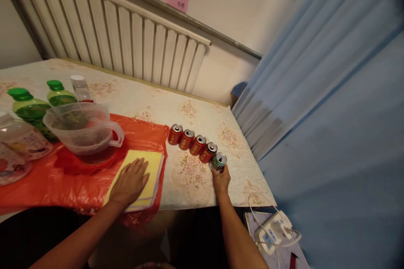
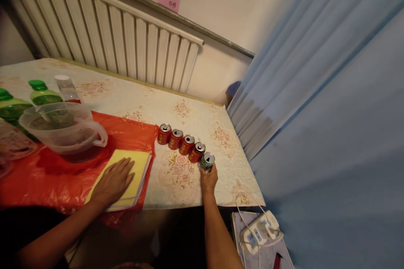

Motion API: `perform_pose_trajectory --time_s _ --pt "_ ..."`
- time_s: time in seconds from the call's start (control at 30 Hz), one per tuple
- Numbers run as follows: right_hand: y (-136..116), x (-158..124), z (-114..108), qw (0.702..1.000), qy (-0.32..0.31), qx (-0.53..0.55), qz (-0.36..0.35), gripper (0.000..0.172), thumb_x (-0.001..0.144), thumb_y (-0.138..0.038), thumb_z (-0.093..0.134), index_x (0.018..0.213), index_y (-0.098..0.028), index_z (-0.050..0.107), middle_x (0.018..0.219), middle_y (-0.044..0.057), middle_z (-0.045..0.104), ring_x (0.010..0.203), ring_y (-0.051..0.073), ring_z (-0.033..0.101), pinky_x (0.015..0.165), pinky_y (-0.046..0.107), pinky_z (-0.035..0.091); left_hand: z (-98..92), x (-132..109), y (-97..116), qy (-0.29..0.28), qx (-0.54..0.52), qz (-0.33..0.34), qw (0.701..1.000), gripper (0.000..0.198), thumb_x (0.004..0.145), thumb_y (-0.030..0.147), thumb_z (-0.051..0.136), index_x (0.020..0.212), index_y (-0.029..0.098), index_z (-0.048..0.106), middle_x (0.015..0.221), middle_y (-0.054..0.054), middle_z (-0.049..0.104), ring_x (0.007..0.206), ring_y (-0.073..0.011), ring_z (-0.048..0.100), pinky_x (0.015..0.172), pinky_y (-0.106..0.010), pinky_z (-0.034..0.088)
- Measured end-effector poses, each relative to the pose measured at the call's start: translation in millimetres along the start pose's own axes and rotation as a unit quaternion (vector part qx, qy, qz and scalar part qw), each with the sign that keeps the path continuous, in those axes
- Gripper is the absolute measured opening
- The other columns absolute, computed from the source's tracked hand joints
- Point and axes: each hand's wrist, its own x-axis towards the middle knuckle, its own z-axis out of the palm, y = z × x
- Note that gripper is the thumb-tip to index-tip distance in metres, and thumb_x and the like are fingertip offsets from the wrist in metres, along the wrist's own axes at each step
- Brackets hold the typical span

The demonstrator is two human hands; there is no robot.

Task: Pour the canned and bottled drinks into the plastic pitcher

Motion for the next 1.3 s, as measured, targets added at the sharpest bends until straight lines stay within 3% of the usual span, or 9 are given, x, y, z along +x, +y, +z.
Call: perform_pose_trajectory --time_s 1.3 --pt "2.1 -0.1 1.2 1.0 0.009 -0.007 -0.001 0.054 0.069 -0.038 0.067 0.118 -0.015 0.061 0.107 0.011 0.071 0.094 0.028 0.063 0.081 0.034 0.047 2.7 -0.2 -1.1 0.001 -0.013 -0.007 1.0 0.047 0.092 0.036 0.041 0.13 0.013 0.055 0.141 -0.018 0.052 0.134 -0.0332 0.044 0.109 -0.05 0.032"
